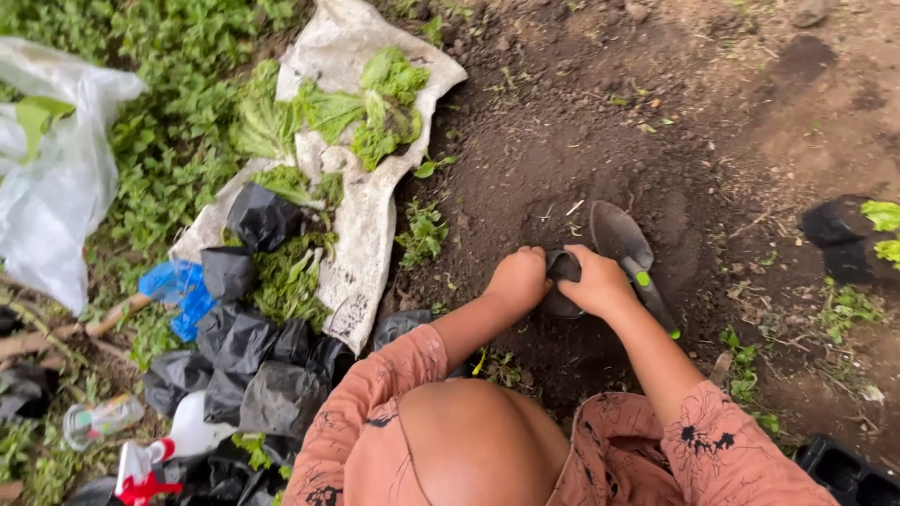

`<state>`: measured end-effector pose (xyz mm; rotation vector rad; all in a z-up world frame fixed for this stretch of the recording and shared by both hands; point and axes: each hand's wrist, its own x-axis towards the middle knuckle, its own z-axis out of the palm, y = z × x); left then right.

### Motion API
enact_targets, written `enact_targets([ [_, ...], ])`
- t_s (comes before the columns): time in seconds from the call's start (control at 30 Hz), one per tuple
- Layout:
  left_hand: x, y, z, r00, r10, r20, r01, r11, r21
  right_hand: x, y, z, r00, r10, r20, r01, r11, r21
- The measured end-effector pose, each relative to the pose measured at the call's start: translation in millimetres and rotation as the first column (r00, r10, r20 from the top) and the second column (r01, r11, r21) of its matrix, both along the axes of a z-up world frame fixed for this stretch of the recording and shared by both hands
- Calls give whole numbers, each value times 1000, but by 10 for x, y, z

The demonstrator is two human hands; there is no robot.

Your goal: The person sits on the ground and plants small green seedlings into black plastic nursery bags. They use a small hand trowel to scoop soil from a pile and fill the bags, then place the seedlings inside and cover the roots with soil.

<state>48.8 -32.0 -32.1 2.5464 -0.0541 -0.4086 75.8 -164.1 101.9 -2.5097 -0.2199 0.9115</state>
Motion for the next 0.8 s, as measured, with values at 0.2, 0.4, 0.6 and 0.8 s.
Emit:
enact_targets([
  [0.2,-138,146,286,997,76,19,-73,989,-131,105,-54,-398,993,81,87,-73,994,-85],
  [0.4,-676,496,848,950,302,82,-242,876,-417,-53,35,5,999,24,36,-22,998,-67],
  [0.6,-1049,1645,789,772,628,101,-587,764,-267,66,-35,38,992,-78,-101,71,995,-63],
  [0.8,-1745,3178,676,474,849,234,-874,485,9,158,-156,79,989,-125,-78,122,992,-45],
])
